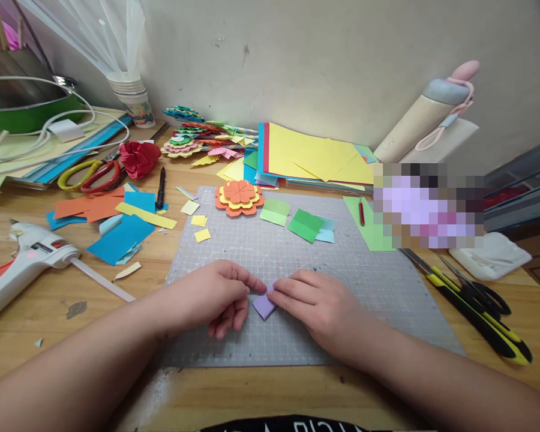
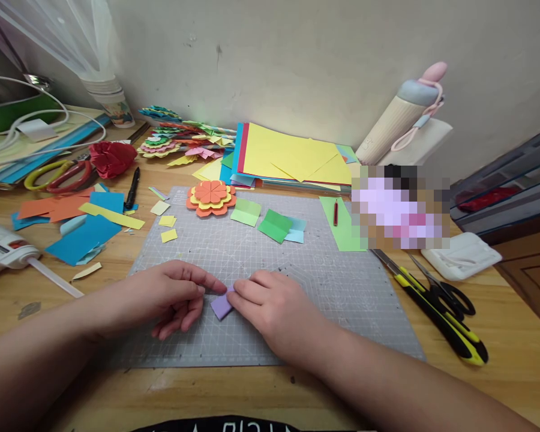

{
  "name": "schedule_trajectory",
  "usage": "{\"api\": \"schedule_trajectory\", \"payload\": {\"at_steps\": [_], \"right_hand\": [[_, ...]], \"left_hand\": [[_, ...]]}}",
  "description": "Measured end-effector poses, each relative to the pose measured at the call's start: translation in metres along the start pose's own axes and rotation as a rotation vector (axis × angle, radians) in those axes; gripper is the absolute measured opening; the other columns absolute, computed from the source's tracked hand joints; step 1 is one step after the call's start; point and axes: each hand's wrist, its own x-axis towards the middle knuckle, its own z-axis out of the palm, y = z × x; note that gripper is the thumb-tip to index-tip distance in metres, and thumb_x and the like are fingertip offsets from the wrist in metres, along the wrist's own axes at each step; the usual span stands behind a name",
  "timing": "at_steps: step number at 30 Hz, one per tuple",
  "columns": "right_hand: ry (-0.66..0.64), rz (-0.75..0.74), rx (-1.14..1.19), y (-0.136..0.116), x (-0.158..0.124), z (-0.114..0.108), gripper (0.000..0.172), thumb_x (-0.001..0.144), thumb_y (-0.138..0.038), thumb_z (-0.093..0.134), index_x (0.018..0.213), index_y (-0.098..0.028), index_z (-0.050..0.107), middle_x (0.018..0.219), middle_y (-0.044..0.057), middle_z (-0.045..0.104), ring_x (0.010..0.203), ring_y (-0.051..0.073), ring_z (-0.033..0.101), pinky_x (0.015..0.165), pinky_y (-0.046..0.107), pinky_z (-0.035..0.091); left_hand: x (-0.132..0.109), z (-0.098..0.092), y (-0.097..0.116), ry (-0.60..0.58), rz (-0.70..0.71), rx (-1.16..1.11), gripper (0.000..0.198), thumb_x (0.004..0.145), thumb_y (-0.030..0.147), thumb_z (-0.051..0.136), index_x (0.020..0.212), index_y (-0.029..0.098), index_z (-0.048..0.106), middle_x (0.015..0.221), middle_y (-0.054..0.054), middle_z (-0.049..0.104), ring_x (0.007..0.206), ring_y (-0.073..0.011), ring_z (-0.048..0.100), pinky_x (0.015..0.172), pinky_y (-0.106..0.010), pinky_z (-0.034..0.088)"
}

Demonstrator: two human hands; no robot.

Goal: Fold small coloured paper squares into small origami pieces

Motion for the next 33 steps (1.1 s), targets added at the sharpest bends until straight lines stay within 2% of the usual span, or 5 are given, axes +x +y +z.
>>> {"api": "schedule_trajectory", "payload": {"at_steps": [7, 10, 15, 20, 33], "right_hand": [[-0.044, -0.013, -0.026, 0.0, 0.0, -0.001, 0.03, 0.097, -0.014, 0.039, 0.118, -0.013, 0.06, 0.105, 0.01, 0.067, 0.086, 0.02, 0.055, 0.071, 0.035, 0.045], [-0.07, -0.007, -0.032, 0.0, 0.001, -0.002, 0.032, 0.097, -0.013, 0.037, 0.119, -0.014, 0.06, 0.11, 0.01, 0.066, 0.085, 0.02, 0.054, 0.07, 0.035, 0.043], [-0.089, -0.011, -0.003, 0.0, 0.002, -0.005, 0.035, 0.095, -0.012, 0.035, 0.122, -0.012, 0.058, 0.111, 0.01, 0.065, 0.084, 0.021, 0.053, 0.069, 0.036, 0.042], [-0.073, 0.015, 0.051, -0.001, 0.003, -0.007, 0.035, 0.094, -0.011, 0.036, 0.121, -0.012, 0.058, 0.108, 0.01, 0.066, 0.086, 0.022, 0.053, 0.073, 0.037, 0.042], [-0.022, 0.085, 0.193, -0.005, 0.004, -0.011, 0.029, 0.087, -0.005, 0.035, 0.102, -0.016, 0.058, 0.099, 0.008, 0.067, 0.089, 0.02, 0.056, 0.08, 0.038, 0.041]], "left_hand": [[-0.003, 0.002, 0.002, 0.004, -0.012, 0.058, 0.044, 0.07, 0.021, 0.042, 0.111, 0.012, 0.055, 0.05, 0.005, 0.054, 0.036, -0.0104, 0.043, 0.035, -0.019, 0.032], [-0.006, 0.003, 0.003, 0.112, 0.008, 0.228, 0.042, 0.076, 0.024, 0.042, 0.114, 0.016, 0.056, 0.054, 0.004, 0.055, 0.04, -0.0124, 0.046, 0.038, -0.022, 0.034], [-0.007, 0.006, -0.003, 0.334, 0.383, 0.809, 0.025, 0.083, 0.024, 0.048, 0.096, 0.026, 0.07, 0.088, -0.002, 0.069, 0.081, -0.0195, 0.061, 0.071, -0.03, 0.044], [-0.004, 0.009, -0.007, 0.321, 0.496, 1.143, 0.022, 0.088, 0.025, 0.047, 0.095, 0.024, 0.069, 0.085, -0.003, 0.063, 0.076, -0.0199, 0.059, 0.064, -0.03, 0.04], [0.016, 0.017, -0.015, 0.612, 0.549, 0.957, 0.01, 0.085, 0.025, 0.053, 0.081, 0.019, 0.06, 0.09, -0.003, 0.056, 0.09, -0.023, 0.049, 0.08, -0.041, 0.038]]}}
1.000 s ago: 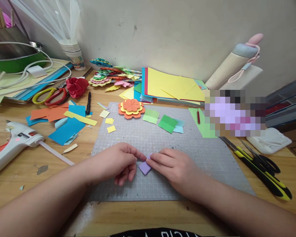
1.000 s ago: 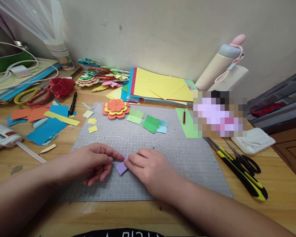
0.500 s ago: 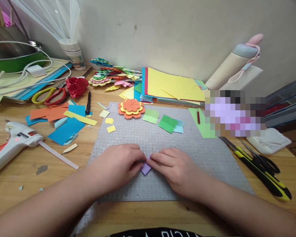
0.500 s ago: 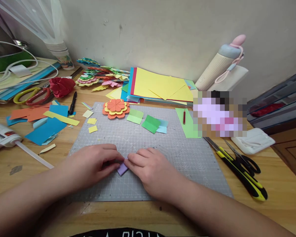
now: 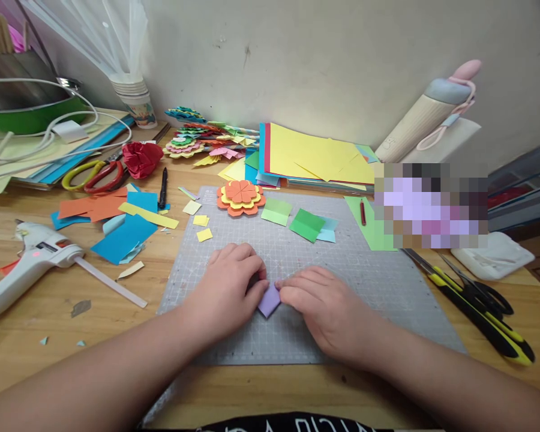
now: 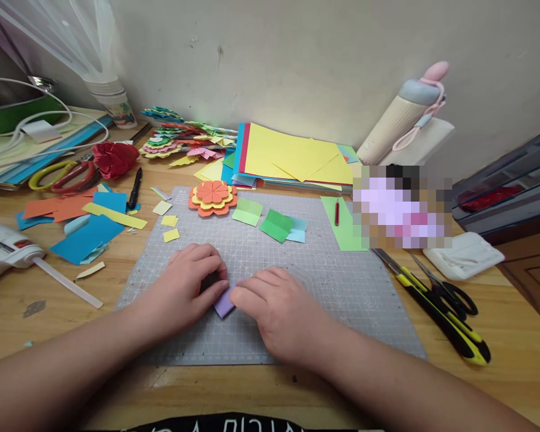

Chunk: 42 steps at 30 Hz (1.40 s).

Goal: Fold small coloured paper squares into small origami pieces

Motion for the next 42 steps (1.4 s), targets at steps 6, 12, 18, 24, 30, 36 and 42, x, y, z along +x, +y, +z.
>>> {"api": "schedule_trajectory", "payload": {"at_steps": [6, 12, 18, 24, 30, 36, 42], "right_hand": [[0.027, 0.023, -0.013, -0.003, -0.001, 0.0, 0.026, 0.086, -0.005, 0.033, 0.094, -0.017, 0.055, 0.092, 0.006, 0.068, 0.085, 0.019, 0.057, 0.079, 0.036, 0.037], [0.212, -0.034, -0.101, -0.012, -0.008, 0.001, 0.021, 0.082, -0.003, 0.041, 0.088, -0.018, 0.054, 0.097, 0.003, 0.072, 0.085, 0.018, 0.058, 0.075, 0.035, 0.031], [0.098, -0.077, -0.102, -0.026, -0.014, 0.005, 0.024, 0.078, -0.006, 0.041, 0.09, -0.013, 0.059, 0.1, 0.011, 0.07, 0.077, 0.02, 0.054, 0.071, 0.037, 0.032], [0.073, 0.019, -0.073, -0.022, -0.015, 0.004, 0.032, 0.079, -0.006, 0.04, 0.104, -0.009, 0.059, 0.072, 0.005, 0.061, 0.068, 0.019, 0.048, 0.067, 0.035, 0.029], [0.073, 0.24, -0.007, -0.015, -0.011, -0.007, 0.016, 0.078, -0.007, 0.04, 0.069, -0.018, 0.047, 0.061, -0.001, 0.053, 0.06, 0.015, 0.043, 0.064, 0.032, 0.024], [0.063, 0.367, -0.068, -0.003, -0.015, -0.012, 0.017, 0.077, -0.007, 0.039, 0.066, -0.019, 0.036, 0.06, -0.002, 0.053, 0.058, 0.015, 0.042, 0.066, 0.032, 0.024], [0.123, 0.293, -0.043, -0.003, -0.016, -0.014, 0.018, 0.078, -0.006, 0.039, 0.066, -0.019, 0.04, 0.059, -0.002, 0.051, 0.06, 0.014, 0.045, 0.067, 0.032, 0.026]], "left_hand": [[0.0, 0.002, 0.004, 0.017, -0.031, 0.056, 0.011, 0.083, 0.031, 0.058, 0.079, 0.02, 0.06, 0.09, -0.003, 0.056, 0.091, -0.0242, 0.048, 0.08, -0.041, 0.036], [-0.001, 0.003, 0.004, 0.013, -0.038, 0.068, 0.012, 0.083, 0.032, 0.059, 0.08, 0.021, 0.059, 0.091, -0.002, 0.056, 0.091, -0.0245, 0.048, 0.079, -0.041, 0.035], [0.0, 0.003, 0.004, -0.001, -0.039, 0.077, 0.01, 0.082, 0.03, 0.059, 0.081, 0.021, 0.06, 0.092, -0.002, 0.056, 0.091, -0.0242, 0.048, 0.081, -0.041, 0.035], [0.001, 0.002, 0.006, -0.012, -0.038, 0.079, 0.01, 0.083, 0.03, 0.059, 0.081, 0.021, 0.06, 0.093, -0.002, 0.056, 0.092, -0.0246, 0.048, 0.08, -0.041, 0.035], [0.0, 0.003, 0.005, -0.013, -0.034, 0.099, 0.011, 0.084, 0.032, 0.058, 0.082, 0.021, 0.059, 0.093, -0.002, 0.055, 0.093, -0.0248, 0.047, 0.081, -0.041, 0.035], [-0.001, 0.003, 0.006, -0.013, -0.025, 0.1, 0.009, 0.084, 0.031, 0.058, 0.084, 0.022, 0.061, 0.095, -0.002, 0.056, 0.093, -0.0243, 0.047, 0.081, -0.041, 0.033], [-0.002, 0.004, 0.006, -0.001, 0.079, 0.063, 0.014, 0.088, 0.027, 0.056, 0.096, 0.032, 0.066, 0.095, 0.0, 0.057, 0.093, -0.0216, 0.048, 0.081, -0.039, 0.031]]}}
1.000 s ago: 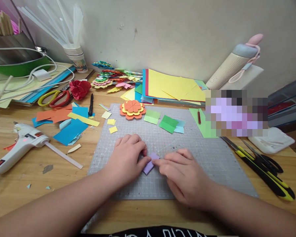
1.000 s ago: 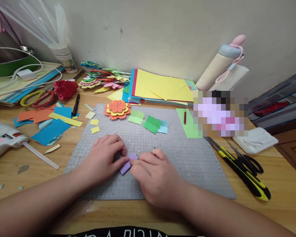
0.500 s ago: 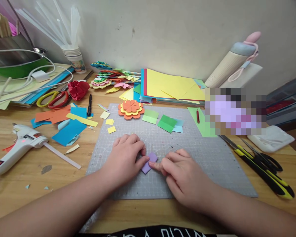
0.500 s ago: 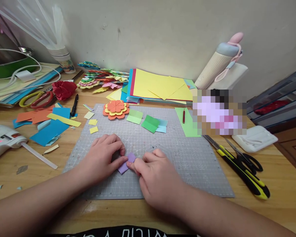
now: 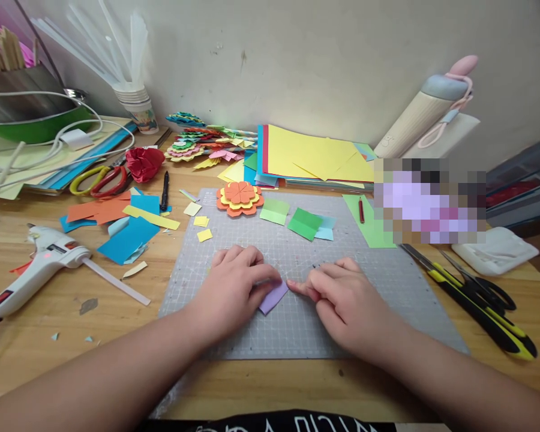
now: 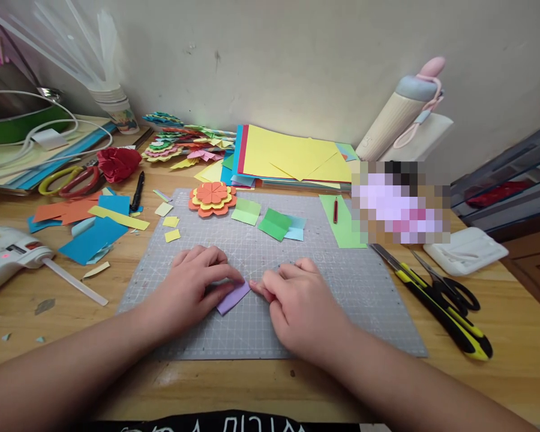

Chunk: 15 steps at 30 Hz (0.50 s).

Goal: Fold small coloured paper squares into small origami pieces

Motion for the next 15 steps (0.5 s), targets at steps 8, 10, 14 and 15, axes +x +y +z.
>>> {"api": "schedule_trajectory", "payload": {"at_steps": [8, 10, 14, 15], "right_hand": [[-0.013, -0.379, 0.014, 0.002, -0.006, 0.011, 0.032, 0.08, -0.005, 0.041, 0.105, -0.012, 0.06, 0.076, 0.004, 0.066, 0.078, 0.017, 0.056, 0.071, 0.035, 0.028], [-0.014, -0.44, -0.01, 0.006, -0.007, 0.013, 0.035, 0.083, -0.005, 0.039, 0.111, -0.011, 0.058, 0.077, 0.003, 0.068, 0.079, 0.016, 0.057, 0.071, 0.034, 0.028], [-0.025, -0.493, -0.012, 0.008, -0.007, 0.014, 0.035, 0.09, -0.008, 0.036, 0.118, -0.011, 0.056, 0.081, 0.002, 0.071, 0.083, 0.013, 0.056, 0.072, 0.032, 0.028], [-0.031, -0.495, -0.008, 0.008, -0.008, 0.015, 0.035, 0.091, -0.009, 0.036, 0.12, -0.011, 0.056, 0.085, 0.003, 0.072, 0.082, 0.013, 0.056, 0.072, 0.032, 0.028]], "left_hand": [[0.001, 0.003, -0.003, -0.001, -0.023, -0.005, 0.012, 0.087, 0.03, 0.059, 0.092, 0.035, 0.069, 0.094, 0.0, 0.058, 0.093, -0.0217, 0.049, 0.081, -0.039, 0.031], [0.001, 0.002, -0.002, -0.005, -0.025, 0.0, 0.012, 0.087, 0.031, 0.059, 0.092, 0.034, 0.069, 0.094, 0.0, 0.058, 0.093, -0.0219, 0.049, 0.081, -0.039, 0.031], [0.001, 0.001, -0.001, -0.013, -0.031, 0.005, 0.011, 0.087, 0.03, 0.06, 0.091, 0.033, 0.069, 0.095, 0.0, 0.058, 0.093, -0.0222, 0.049, 0.08, -0.039, 0.031], [0.001, 0.001, -0.001, -0.014, -0.031, 0.006, 0.011, 0.086, 0.03, 0.06, 0.091, 0.033, 0.07, 0.095, 0.0, 0.058, 0.093, -0.0221, 0.049, 0.08, -0.039, 0.031]]}}
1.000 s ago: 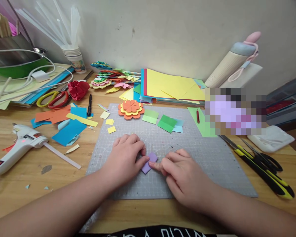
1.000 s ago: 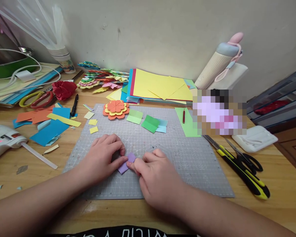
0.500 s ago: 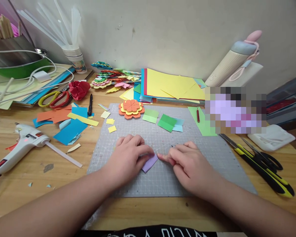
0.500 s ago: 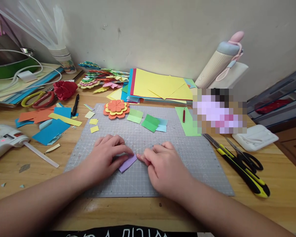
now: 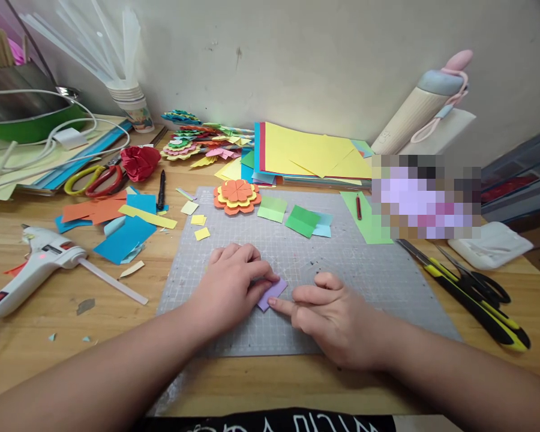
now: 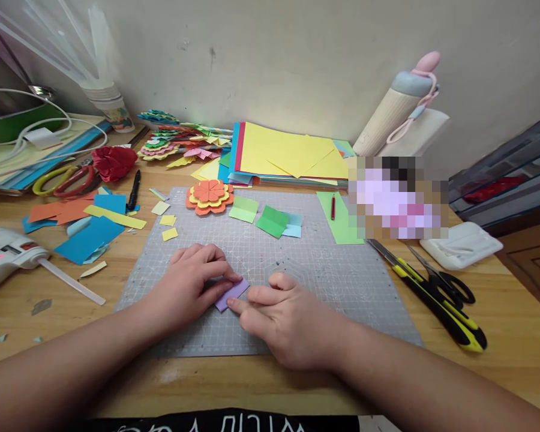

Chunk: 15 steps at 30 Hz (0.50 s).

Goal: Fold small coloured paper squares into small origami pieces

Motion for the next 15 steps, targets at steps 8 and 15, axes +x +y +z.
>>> {"api": "schedule_trajectory", "payload": {"at_steps": [8, 15], "right_hand": [[-0.023, 0.0, -0.013, -0.003, -0.002, 0.002, 0.033, 0.096, -0.011, 0.033, 0.112, -0.012, 0.061, 0.106, 0.005, 0.071, 0.083, 0.011, 0.055, 0.072, 0.033, 0.028], [-0.125, -0.107, 0.055, -0.018, 0.01, 0.008, 0.03, 0.096, -0.014, 0.032, 0.094, -0.016, 0.062, 0.113, 0.002, 0.069, 0.078, 0.012, 0.056, 0.075, 0.034, 0.034]], "left_hand": [[0.001, 0.001, 0.0, 0.0, 0.007, 0.005, 0.011, 0.086, 0.03, 0.06, 0.091, 0.032, 0.07, 0.095, 0.0, 0.058, 0.093, -0.0224, 0.048, 0.08, -0.039, 0.031], [0.001, 0.003, -0.002, 0.015, 0.012, 0.014, 0.012, 0.086, 0.028, 0.06, 0.09, 0.033, 0.069, 0.093, 0.0, 0.058, 0.092, -0.0215, 0.049, 0.08, -0.039, 0.031]]}}
